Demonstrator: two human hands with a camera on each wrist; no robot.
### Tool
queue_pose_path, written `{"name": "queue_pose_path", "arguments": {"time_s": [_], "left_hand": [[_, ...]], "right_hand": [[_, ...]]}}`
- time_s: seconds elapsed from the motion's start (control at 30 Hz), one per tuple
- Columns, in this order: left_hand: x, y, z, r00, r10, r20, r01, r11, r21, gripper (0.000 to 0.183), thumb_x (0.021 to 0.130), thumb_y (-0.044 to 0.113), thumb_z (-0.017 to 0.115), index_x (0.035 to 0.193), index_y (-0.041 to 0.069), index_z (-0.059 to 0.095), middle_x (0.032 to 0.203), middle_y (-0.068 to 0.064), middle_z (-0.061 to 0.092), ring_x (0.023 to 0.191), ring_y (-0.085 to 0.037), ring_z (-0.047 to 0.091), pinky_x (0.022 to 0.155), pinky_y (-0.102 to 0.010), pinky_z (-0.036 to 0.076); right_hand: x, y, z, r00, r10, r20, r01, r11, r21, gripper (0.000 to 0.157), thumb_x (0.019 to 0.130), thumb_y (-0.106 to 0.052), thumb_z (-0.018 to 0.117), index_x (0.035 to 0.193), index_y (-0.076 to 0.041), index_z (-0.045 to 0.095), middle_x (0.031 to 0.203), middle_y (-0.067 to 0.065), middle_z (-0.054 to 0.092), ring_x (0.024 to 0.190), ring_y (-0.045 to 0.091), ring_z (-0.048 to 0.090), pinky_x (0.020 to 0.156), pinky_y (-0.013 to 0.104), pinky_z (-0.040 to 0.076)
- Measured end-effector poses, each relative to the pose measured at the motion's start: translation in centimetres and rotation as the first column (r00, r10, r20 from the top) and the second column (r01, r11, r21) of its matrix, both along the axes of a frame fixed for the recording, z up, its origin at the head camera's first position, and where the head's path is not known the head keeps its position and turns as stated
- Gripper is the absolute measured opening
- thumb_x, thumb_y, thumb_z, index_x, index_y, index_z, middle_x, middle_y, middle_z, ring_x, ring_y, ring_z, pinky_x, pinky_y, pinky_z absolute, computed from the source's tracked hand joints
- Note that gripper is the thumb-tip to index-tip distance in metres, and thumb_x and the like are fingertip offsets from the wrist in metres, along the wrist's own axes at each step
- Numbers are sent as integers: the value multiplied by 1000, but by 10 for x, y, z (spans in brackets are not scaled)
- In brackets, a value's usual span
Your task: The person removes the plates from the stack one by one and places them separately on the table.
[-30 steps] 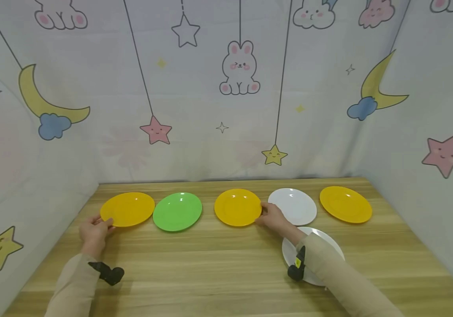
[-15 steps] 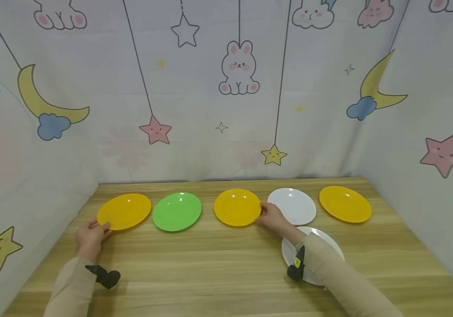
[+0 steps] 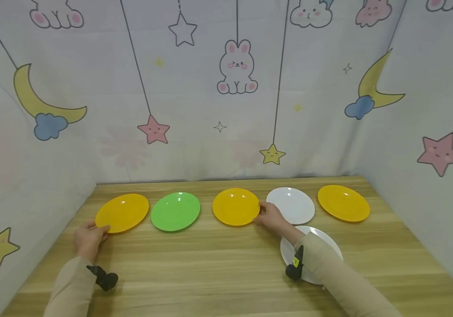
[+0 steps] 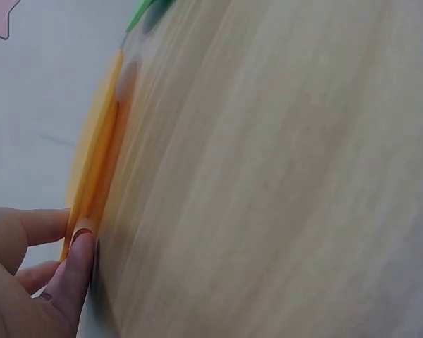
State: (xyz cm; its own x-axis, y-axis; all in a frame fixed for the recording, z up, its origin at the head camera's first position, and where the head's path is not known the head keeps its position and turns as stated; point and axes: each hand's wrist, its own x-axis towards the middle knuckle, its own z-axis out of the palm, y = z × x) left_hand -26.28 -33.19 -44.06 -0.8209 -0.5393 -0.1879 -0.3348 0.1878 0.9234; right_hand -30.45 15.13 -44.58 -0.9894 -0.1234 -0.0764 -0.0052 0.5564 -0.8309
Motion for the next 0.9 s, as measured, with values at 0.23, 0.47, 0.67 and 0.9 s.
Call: {"name": "queue_pose_path", "arguments": {"time_s": [0.23, 0.47, 0.67, 0.9], "left_hand": [[3, -2, 1, 999, -39, 9, 40, 997, -72, 60, 79, 0, 61, 128, -20, 33, 107, -36, 50, 48, 1, 54, 49, -18, 52], [3, -6, 0, 997, -78, 21, 80, 988, -133, 58, 80, 6, 62, 125, -21, 36, 99, -33, 56, 49, 0, 54, 48, -18, 52], [3, -11, -1, 995, -97, 15, 98, 983, -153, 59, 80, 8, 63, 123, -22, 37, 95, -31, 60, 50, 1, 54, 47, -18, 52], [3, -13, 0, 995, -103, 21, 105, 981, -166, 63, 80, 8, 62, 125, -23, 32, 114, -39, 48, 50, 2, 52, 49, -19, 53]], "right_hand": [[-1, -1, 0, 1000, -1, 10, 1, 1000, 16, 67, 73, -2, 68, 131, 10, 39, 131, 22, 45, 111, 26, 46, 102, 43, 36], [-2, 0, 0, 1000, 6, 5, -6, 999, 36, 66, 72, -2, 68, 131, 9, 40, 130, 21, 47, 107, 25, 47, 102, 43, 36], [-2, -1, 0, 1000, -4, 26, 3, 999, 43, 67, 73, -3, 68, 132, 9, 39, 132, 22, 45, 107, 26, 46, 103, 43, 35], [-1, -4, -1, 997, -56, 52, 54, 998, 34, 64, 75, -10, 68, 131, 6, 41, 128, 19, 49, 102, 26, 50, 98, 42, 41]]}}
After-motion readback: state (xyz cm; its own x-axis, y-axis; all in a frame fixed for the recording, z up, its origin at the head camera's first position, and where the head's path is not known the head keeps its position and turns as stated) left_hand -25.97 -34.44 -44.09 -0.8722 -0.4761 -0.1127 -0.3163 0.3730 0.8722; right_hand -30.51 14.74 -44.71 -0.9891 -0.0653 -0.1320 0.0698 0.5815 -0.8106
